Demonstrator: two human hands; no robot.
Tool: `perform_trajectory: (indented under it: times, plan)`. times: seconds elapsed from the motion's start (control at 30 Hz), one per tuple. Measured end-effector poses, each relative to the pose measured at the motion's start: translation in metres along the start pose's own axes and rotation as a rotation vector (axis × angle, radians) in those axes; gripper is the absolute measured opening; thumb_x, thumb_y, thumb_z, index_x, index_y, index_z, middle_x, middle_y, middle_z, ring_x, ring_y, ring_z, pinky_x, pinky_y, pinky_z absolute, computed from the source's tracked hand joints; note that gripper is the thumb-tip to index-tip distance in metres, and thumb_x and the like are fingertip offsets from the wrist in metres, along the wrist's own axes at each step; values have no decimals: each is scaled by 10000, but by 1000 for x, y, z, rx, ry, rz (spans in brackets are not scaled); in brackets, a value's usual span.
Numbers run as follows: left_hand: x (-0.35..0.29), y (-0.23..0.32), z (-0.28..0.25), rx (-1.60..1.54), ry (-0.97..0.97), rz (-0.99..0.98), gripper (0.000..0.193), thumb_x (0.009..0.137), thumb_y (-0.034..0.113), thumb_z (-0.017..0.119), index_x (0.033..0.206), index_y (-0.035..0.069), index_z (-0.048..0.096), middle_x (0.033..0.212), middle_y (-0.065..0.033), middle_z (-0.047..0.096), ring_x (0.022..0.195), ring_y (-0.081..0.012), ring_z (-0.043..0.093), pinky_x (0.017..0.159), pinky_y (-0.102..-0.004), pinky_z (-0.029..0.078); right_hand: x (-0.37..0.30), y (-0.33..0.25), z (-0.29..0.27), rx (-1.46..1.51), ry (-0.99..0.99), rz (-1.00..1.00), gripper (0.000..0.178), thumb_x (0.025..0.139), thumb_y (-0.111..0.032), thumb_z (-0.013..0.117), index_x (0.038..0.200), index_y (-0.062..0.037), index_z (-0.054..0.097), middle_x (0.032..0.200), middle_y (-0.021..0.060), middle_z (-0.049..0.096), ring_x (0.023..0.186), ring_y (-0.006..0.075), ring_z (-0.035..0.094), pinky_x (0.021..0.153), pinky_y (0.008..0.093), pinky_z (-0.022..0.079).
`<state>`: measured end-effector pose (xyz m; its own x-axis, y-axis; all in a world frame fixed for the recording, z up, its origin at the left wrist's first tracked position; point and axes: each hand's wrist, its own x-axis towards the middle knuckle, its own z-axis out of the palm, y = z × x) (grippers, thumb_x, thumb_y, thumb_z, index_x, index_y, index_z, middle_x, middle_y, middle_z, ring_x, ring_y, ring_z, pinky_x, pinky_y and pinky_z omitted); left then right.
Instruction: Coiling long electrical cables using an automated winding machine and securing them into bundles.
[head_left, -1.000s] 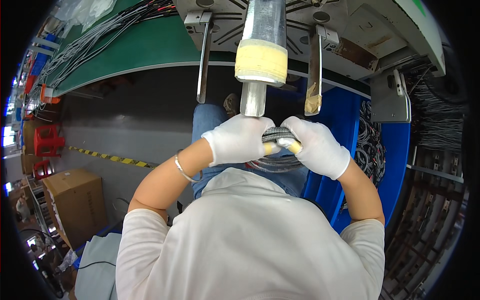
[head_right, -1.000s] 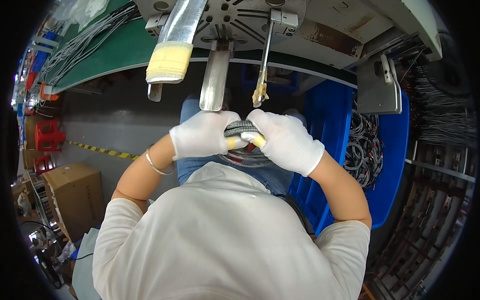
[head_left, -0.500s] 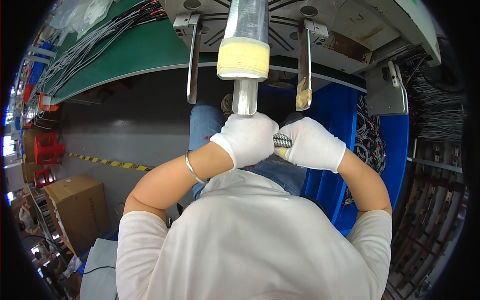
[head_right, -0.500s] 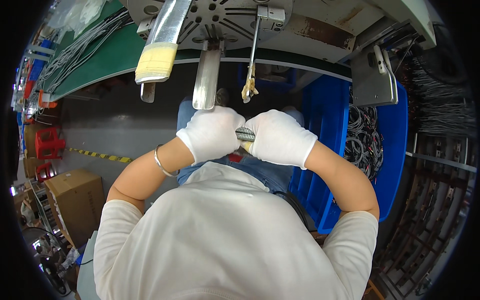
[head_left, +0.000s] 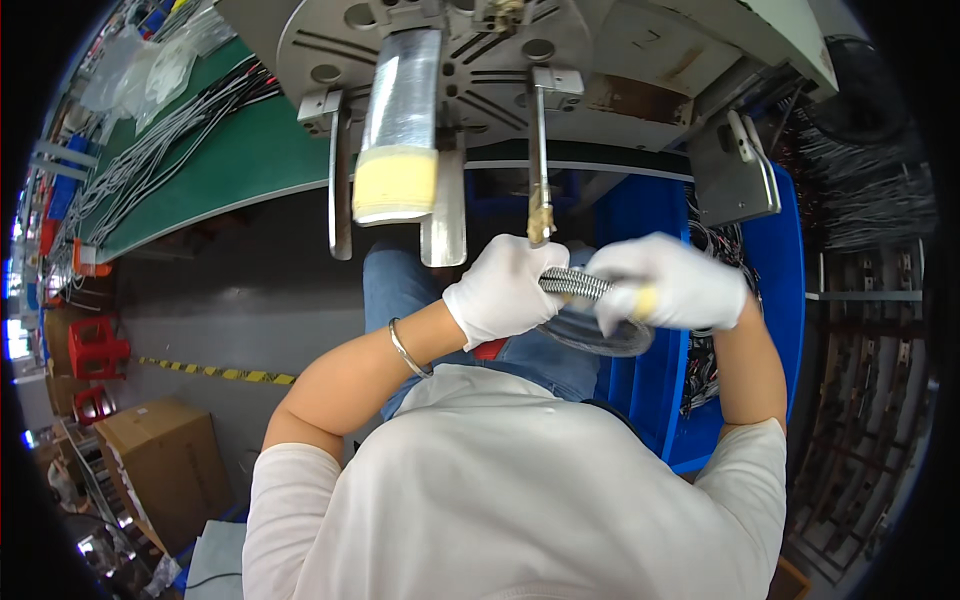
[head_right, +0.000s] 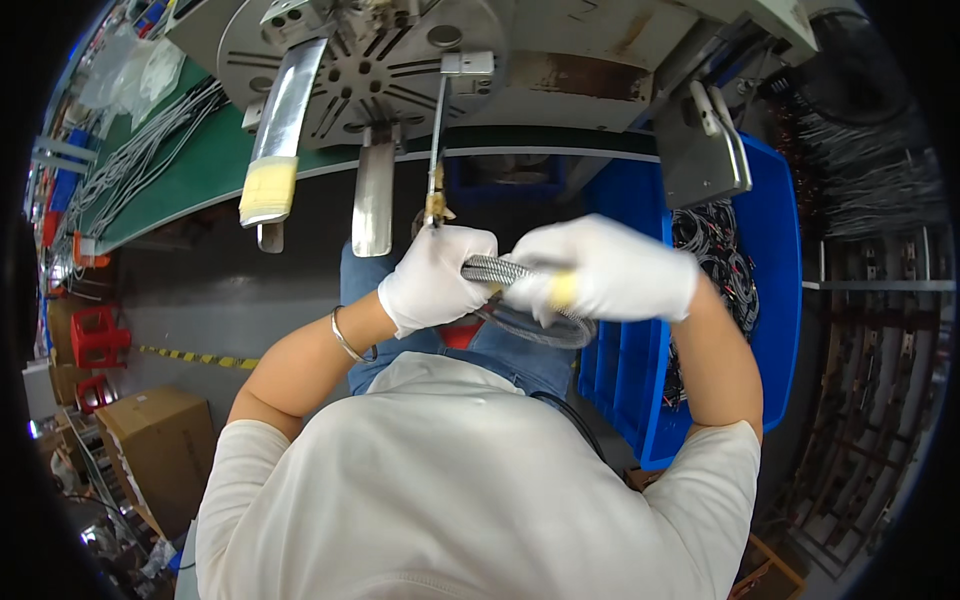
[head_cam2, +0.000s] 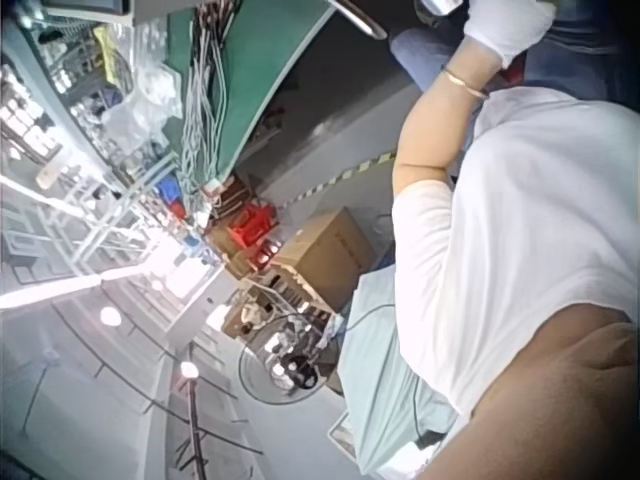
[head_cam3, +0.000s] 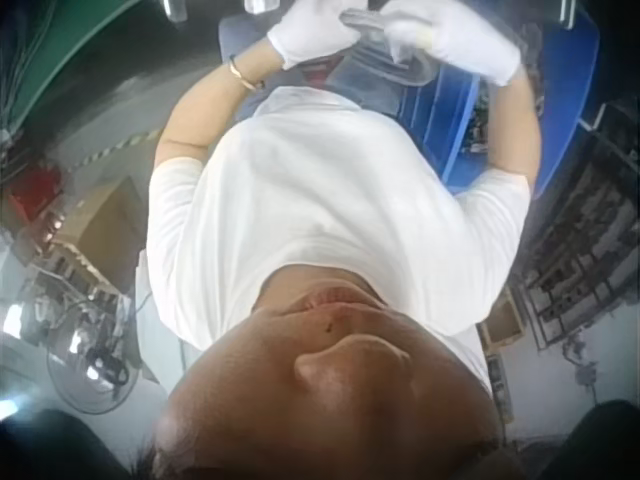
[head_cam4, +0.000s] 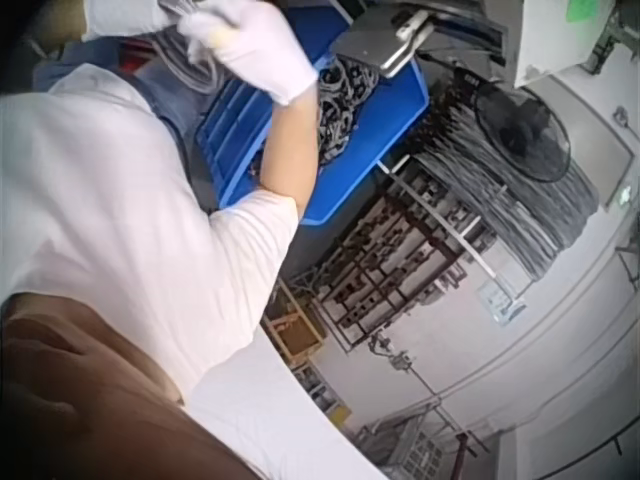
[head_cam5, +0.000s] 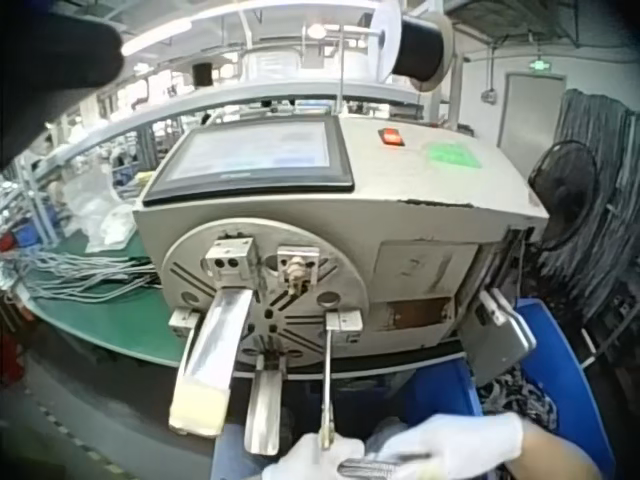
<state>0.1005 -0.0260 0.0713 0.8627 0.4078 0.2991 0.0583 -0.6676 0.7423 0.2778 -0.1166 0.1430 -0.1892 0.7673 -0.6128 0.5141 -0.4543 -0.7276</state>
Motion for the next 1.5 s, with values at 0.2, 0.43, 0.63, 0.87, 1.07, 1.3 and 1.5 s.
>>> perform_trajectory:
  times: [0.2,0.43,0.63,0.87,1.07,1.3,1.5]
  plan:
    - [46,30,10,-789,-429,-452,121,793,102,632,757,-11,608,564,-47,528,454,-139,520,465,-283,474,-13,29,-20,-303,689,-810,212,785,-163,672,944,-27,640,648,62,588,564,186,604,563,296,485]
    - [83,60,28,-968,-907,-432,186,799,69,590,905,-82,615,604,-62,558,433,-137,507,432,-280,482,-53,45,-26,-621,849,-959,259,780,-266,723,821,-22,646,635,80,589,549,170,578,537,294,458]
    - [106,65,51,-1637,-943,-457,382,841,168,658,1118,-78,564,830,-100,641,652,-177,635,611,-311,544,-86,60,-25,-6,1164,-925,231,883,-199,641,725,-30,625,648,54,602,529,130,551,513,269,440]
    - [127,60,98,-698,4,318,424,833,202,705,1176,3,555,984,-130,649,836,-202,661,771,-295,532,-82,63,-40,451,1409,-765,220,915,-168,589,742,-33,606,686,41,619,558,105,549,536,237,444]
    - [183,61,89,-326,463,753,283,835,164,689,1063,25,593,943,-154,648,816,-207,663,730,-291,528,-71,64,-83,463,1450,-600,147,900,-113,572,790,-28,619,735,66,641,647,113,590,610,255,484]
    - [231,49,90,-368,620,193,155,860,161,644,842,23,576,748,-120,660,705,-219,675,622,-309,516,-5,110,-165,-830,1970,-791,151,899,-124,546,806,-23,609,729,62,620,648,185,580,615,323,474]
    - [242,29,97,-310,682,219,167,843,168,664,837,26,576,714,-124,654,670,-228,676,612,-312,514,38,135,-175,314,1748,-777,145,860,-154,558,801,-36,618,681,94,583,621,231,565,583,359,443]
